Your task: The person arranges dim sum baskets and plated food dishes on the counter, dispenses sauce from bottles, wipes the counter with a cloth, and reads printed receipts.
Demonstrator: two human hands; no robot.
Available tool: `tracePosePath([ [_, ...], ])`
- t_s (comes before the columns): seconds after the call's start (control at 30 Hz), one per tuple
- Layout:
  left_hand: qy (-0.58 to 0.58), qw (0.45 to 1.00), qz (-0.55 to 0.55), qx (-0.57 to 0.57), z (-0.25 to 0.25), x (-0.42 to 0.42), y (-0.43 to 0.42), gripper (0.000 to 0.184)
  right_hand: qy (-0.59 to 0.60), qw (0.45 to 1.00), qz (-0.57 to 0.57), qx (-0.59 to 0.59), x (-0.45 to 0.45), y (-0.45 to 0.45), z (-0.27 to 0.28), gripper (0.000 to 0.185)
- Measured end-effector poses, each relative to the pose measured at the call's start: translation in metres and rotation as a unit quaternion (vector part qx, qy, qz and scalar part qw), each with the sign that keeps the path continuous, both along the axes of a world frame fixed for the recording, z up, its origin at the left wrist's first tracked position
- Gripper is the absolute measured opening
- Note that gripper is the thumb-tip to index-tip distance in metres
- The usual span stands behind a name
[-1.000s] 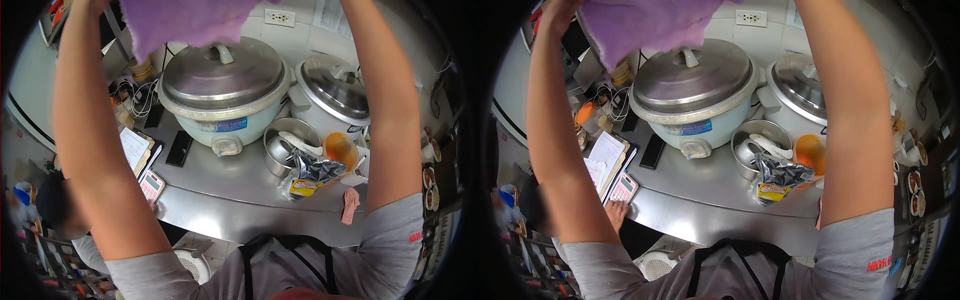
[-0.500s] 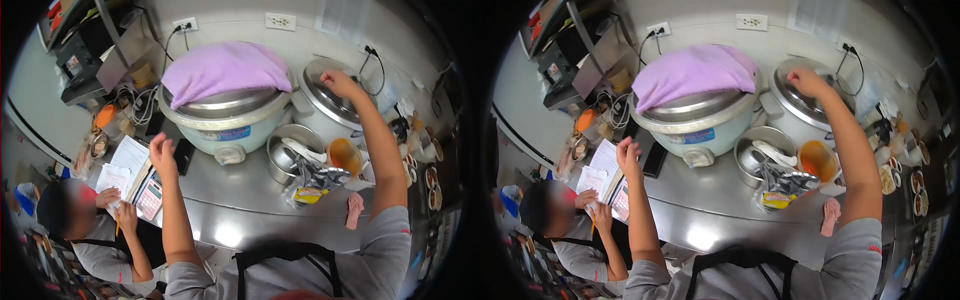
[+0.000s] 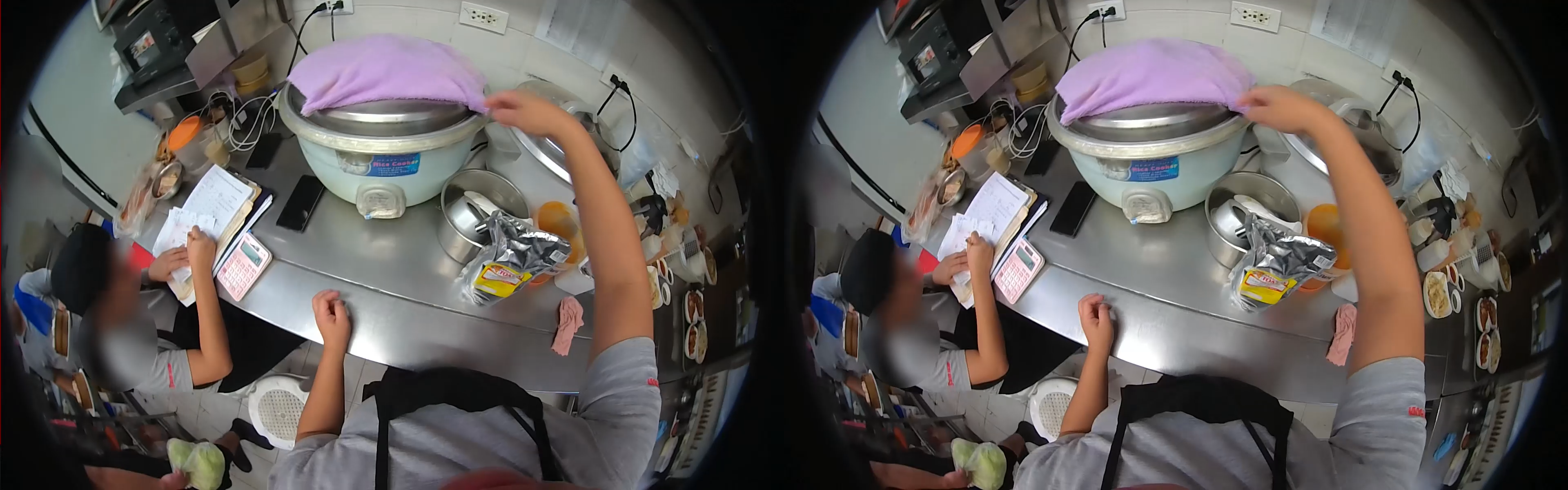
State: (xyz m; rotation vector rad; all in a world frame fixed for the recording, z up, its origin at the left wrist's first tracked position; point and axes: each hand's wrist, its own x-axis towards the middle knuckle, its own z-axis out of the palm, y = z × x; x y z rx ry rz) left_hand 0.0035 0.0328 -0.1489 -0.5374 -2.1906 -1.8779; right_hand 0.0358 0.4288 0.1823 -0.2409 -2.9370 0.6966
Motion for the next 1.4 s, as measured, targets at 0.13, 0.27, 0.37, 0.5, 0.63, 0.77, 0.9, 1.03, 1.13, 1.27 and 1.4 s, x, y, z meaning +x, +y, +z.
tracePosePath([
  [0.13,0.0,1.0,-0.013,-0.025,0.004,0.004,-0.001,0.014,-0.002,0.999,0.034,0.002,-0.025,-0.044,0.032,0.031],
  [0.27,0.019,0.999,-0.016,-0.046,0.005,0.009,-0.005,0.014,0.081,0.98,-0.081,0.162,-0.009,0.035,0.027,0.028],
  [0.37,0.001,0.998,0.003,-0.058,0.012,0.017,-0.001,0.016,0.041,0.968,-0.214,0.121,0.034,0.104,0.01,0.029],
  [0.5,-0.014,0.997,0.038,-0.062,0.013,0.042,0.009,0.021,0.074,0.951,-0.288,0.083,0.068,0.197,-0.03,0.03],
  [0.63,-0.01,0.993,0.083,-0.088,0.014,0.079,0.033,0.024,0.119,0.925,-0.323,0.16,0.073,0.224,-0.045,0.035],
  [0.77,0.065,0.97,0.147,-0.181,0.015,0.086,0.043,0.025,0.196,0.885,-0.235,0.35,0.05,0.296,-0.073,0.046],
  [0.9,0.021,0.965,0.176,-0.192,0.019,0.092,0.046,0.022,0.071,0.904,-0.273,0.321,0.047,0.293,-0.067,0.036],
  [1.03,0.03,0.959,0.196,-0.202,0.017,0.093,0.049,0.022,0.049,0.884,-0.287,0.365,0.047,0.275,-0.063,0.029],
  [1.13,0.023,0.955,0.192,-0.226,0.015,0.092,0.051,0.023,0.034,0.881,-0.302,0.363,0.052,0.252,-0.054,0.028],
  [1.27,0.037,0.948,0.201,-0.244,0.016,0.091,0.052,0.022,0.036,0.873,-0.352,0.335,0.054,0.231,-0.051,0.03],
  [1.4,0.054,0.942,0.203,-0.263,0.009,0.088,0.051,0.022,-0.022,0.863,-0.361,0.353,0.052,0.234,-0.048,0.032],
])
